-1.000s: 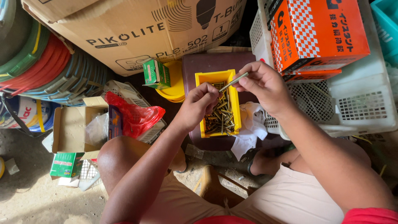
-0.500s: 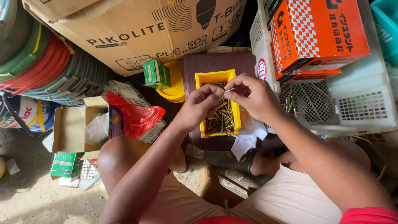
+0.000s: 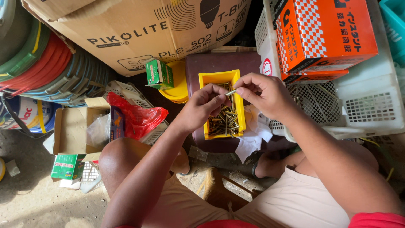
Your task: The person sits on the floor and repeatedly picks up nails from a yellow container, inserting them into a metal tube held in the left hand. The person handles the nails and tube by hand, occasionally adjusting the pile of nails in the container.
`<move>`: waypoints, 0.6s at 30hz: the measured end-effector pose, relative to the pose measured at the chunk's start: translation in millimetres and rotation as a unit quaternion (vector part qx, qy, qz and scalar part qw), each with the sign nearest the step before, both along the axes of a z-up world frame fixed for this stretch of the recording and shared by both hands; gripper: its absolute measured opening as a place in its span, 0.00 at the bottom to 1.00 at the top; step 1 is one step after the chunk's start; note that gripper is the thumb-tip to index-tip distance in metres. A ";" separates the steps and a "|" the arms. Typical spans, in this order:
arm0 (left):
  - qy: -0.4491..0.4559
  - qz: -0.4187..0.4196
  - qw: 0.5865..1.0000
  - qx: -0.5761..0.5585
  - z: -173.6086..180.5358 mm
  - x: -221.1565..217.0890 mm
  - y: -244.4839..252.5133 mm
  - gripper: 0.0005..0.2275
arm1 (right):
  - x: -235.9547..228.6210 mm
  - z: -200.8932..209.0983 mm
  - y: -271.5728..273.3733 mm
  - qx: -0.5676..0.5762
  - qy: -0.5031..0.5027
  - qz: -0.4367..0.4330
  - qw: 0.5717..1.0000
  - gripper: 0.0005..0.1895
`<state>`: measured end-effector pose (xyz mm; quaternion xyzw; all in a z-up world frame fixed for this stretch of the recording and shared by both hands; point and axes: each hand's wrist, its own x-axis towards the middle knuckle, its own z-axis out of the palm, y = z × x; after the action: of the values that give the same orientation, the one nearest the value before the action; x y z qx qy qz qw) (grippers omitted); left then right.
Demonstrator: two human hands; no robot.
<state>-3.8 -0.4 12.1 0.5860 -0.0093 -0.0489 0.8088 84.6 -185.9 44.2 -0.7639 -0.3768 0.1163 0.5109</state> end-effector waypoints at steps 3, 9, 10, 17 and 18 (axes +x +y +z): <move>0.003 -0.010 0.999 0.034 7.3 -2.3 1.2 0.10 | -1.4 -0.6 3.4 -0.004 -0.006 -0.001 1.000 0.06; 0.012 0.075 0.993 0.086 3.1 10.5 10.2 0.07 | -3.6 8.4 7.2 0.004 -0.005 -0.031 1.000 0.08; 0.012 0.074 0.994 0.085 5.1 11.5 13.4 0.07 | 0.2 6.2 6.2 0.003 -0.005 -0.032 0.999 0.08; 0.031 0.167 0.985 0.031 14.6 21.6 35.2 0.07 | 22.0 -10.2 20.0 -0.126 0.009 -0.041 0.991 0.08; 0.026 0.180 0.983 0.016 13.8 24.1 35.9 0.07 | 24.9 -13.0 25.0 -0.190 0.020 -0.031 0.981 0.08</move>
<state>20.3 35.5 25.9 0.5898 0.1180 0.0825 0.7946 109.5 -161.0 31.2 -0.8557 -0.3137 0.1853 0.3674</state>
